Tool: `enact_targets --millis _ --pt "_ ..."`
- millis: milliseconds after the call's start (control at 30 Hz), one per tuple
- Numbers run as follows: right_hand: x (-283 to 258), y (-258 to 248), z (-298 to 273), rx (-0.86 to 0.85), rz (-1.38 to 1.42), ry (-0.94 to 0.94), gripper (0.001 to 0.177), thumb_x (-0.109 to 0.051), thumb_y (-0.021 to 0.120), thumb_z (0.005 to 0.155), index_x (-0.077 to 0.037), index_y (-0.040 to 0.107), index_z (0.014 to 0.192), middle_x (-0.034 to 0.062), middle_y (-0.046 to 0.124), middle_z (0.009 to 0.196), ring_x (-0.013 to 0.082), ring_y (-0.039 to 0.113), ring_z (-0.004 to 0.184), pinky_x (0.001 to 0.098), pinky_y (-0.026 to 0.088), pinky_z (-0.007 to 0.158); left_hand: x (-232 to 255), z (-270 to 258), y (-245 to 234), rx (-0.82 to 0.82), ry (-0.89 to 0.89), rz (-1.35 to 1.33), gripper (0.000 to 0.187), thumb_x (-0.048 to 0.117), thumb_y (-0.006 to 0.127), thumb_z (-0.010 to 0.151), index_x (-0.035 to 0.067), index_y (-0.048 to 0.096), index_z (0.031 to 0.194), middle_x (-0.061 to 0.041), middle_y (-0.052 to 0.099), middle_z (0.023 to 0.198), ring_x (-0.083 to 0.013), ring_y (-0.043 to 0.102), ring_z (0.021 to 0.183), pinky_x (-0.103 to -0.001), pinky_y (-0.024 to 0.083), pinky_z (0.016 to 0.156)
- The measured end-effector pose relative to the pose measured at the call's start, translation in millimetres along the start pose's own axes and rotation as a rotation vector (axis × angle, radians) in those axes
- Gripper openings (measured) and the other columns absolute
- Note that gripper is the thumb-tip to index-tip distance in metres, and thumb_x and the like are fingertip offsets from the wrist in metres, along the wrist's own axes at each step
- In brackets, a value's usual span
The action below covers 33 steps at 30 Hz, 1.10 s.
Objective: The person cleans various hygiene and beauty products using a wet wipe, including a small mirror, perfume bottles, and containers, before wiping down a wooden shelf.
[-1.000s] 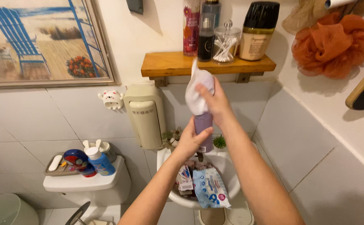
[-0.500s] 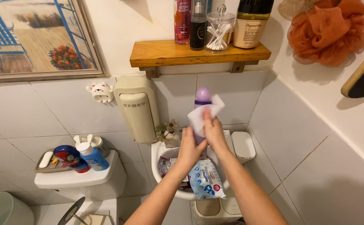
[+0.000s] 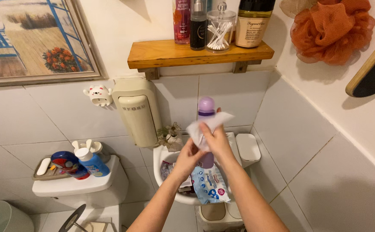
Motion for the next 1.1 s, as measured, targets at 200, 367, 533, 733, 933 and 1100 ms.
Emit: enact_targets --millis 200,367,533,733,933,1100 --pt "14.3 -9.3 15.0 -0.036 0.108 0.219 0.060 -0.054 0.051 0.099 0.001 0.065 0.117 0.0174 0.075 0.096 0.0232 0.075 0.081 0.0349 0.061 0.072 1.5 -9.9 -4.0 -0.163 -0.141 -0.194 0.055 0.026 0.065 0.097 0.007 0.050 0.146 -0.005 0.064 0.132 -0.0169 0.060 0.121 -0.037 0.048 0.106" --pt "63.0 -4.8 2.1 -0.165 0.417 0.271 0.069 -0.062 0.046 0.098 0.000 0.066 0.122 0.0120 0.073 0.102 0.0211 0.072 0.082 0.0353 0.061 0.071 -35.5 -11.0 -13.5 -0.097 -0.166 -0.287 0.056 0.031 0.063 0.099 0.006 0.048 0.148 -0.008 0.059 0.138 -0.0215 0.056 0.127 -0.042 0.043 0.111" --pt "92.0 -1.4 -42.7 0.054 0.086 0.198 0.055 -0.040 0.065 0.093 -0.014 0.050 0.139 0.0019 0.067 0.125 0.0136 0.064 0.113 0.0285 0.051 0.094 -38.1 -9.3 -19.0 0.088 -0.098 0.384 0.063 0.033 0.053 0.101 0.020 0.039 0.160 -0.009 0.014 0.170 -0.0239 0.015 0.154 -0.042 0.023 0.121" --pt "82.5 -10.5 -44.6 0.173 -0.273 0.093 0.041 -0.031 0.066 0.095 -0.001 0.066 0.123 0.0145 0.077 0.104 0.0234 0.073 0.090 0.0386 0.057 0.079 -26.6 1.3 -13.3 0.166 -0.182 0.136 0.086 0.057 0.054 0.092 0.019 0.025 0.163 -0.011 0.020 0.169 -0.0264 0.021 0.153 -0.041 0.022 0.119" --pt "126.3 -3.3 -67.0 0.014 -0.860 -0.150 0.046 -0.041 0.051 0.104 0.001 0.066 0.114 0.0224 0.073 0.089 0.0371 0.072 0.082 0.0476 0.056 0.075 1.6 22.4 -26.7 0.562 -0.111 0.131 0.064 0.038 0.076 0.083 0.007 0.046 0.130 -0.013 0.068 0.105 -0.0246 0.067 0.092 -0.042 0.056 0.081" --pt "165.6 -16.8 -54.3 -0.014 -0.314 0.487 0.051 -0.047 0.035 0.109 -0.005 0.062 0.120 0.0195 0.070 0.105 0.0376 0.073 0.090 0.0488 0.058 0.079 4.6 16.8 -34.0 0.398 0.097 -0.157 0.050 0.029 0.074 0.093 0.004 0.050 0.128 -0.010 0.069 0.105 -0.0169 0.067 0.094 -0.033 0.056 0.083"
Point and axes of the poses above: each hand's wrist, its own z-axis towards the middle knuckle, its own y-axis out of the palm, x = y × z, the point moved 4 cm from there along z, towards the middle knuckle
